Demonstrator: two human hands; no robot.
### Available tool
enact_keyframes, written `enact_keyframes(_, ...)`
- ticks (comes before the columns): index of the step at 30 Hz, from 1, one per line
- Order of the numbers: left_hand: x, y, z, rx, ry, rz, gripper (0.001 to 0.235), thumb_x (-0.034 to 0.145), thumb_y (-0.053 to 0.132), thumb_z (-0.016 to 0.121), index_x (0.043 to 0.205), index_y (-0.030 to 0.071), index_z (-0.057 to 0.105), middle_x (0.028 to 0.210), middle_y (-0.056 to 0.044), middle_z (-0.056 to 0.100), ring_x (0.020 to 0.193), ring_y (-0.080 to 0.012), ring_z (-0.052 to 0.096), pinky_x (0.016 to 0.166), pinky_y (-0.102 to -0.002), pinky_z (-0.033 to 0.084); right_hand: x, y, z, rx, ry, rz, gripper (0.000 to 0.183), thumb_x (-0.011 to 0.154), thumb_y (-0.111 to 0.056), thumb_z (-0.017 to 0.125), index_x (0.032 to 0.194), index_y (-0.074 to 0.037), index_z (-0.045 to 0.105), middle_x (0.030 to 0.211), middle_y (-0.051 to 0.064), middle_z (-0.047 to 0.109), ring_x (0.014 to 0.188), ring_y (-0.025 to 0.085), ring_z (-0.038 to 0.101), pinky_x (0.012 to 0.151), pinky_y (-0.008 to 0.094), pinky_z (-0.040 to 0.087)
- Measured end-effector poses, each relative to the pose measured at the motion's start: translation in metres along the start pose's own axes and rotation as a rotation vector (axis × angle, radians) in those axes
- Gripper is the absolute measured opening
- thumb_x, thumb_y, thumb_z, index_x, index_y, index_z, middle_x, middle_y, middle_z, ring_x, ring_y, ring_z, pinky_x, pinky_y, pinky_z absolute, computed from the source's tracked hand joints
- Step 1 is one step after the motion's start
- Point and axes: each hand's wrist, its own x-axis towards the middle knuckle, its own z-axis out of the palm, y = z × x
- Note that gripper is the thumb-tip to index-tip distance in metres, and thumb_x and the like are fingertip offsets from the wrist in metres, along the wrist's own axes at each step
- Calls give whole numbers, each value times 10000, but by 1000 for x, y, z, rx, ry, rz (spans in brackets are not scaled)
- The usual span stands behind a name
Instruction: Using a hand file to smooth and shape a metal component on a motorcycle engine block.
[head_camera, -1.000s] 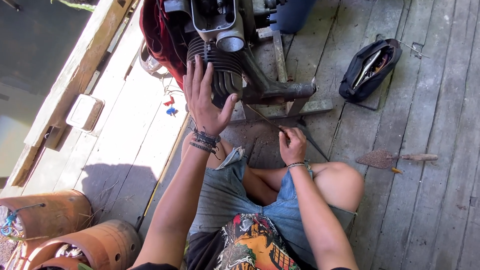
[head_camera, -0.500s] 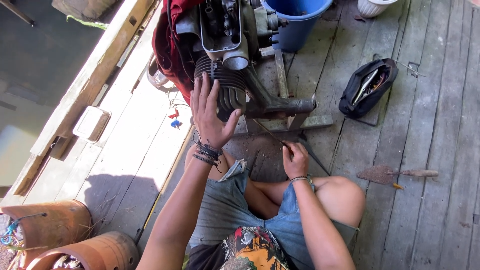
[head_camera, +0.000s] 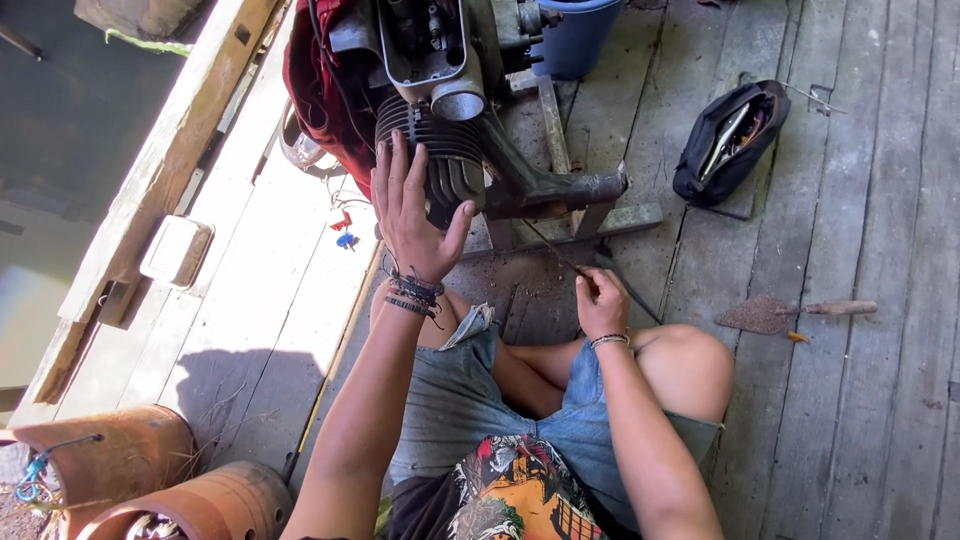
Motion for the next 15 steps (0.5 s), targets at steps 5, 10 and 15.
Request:
enact_keyframes(5,-2,-1,-3,-11,-18,4,786,913,539,729,1518,94,499,1635,-165,338,1542,-375,255,1251,-533,160,0,-12,-10,-6,-11,-33,105,937,-124,684,999,-79,755,916,126,707,909,367,701,773,428,574)
enact_keyframes(10,-2,-3,-3,-33,-13,11,776,919,532,723,1516,88,502,1636,-167,334,1543,-369,252,1256,-532,141,-3,-27,-18,-10,-16,-27,128,943,-129,669,1020,-89,762,931,121,715,919,362,705,783,428,572)
enact_keyframes(15,-2,-5,1,-6,-7,7,741,947,527,694,1521,100,502,1641,-154,326,1547,-352,259,1266,-512,115,3,-71,-35,-22,9,-61,97,950,-104,668,986,-81,755,925,109,731,919,358,717,789,417,566)
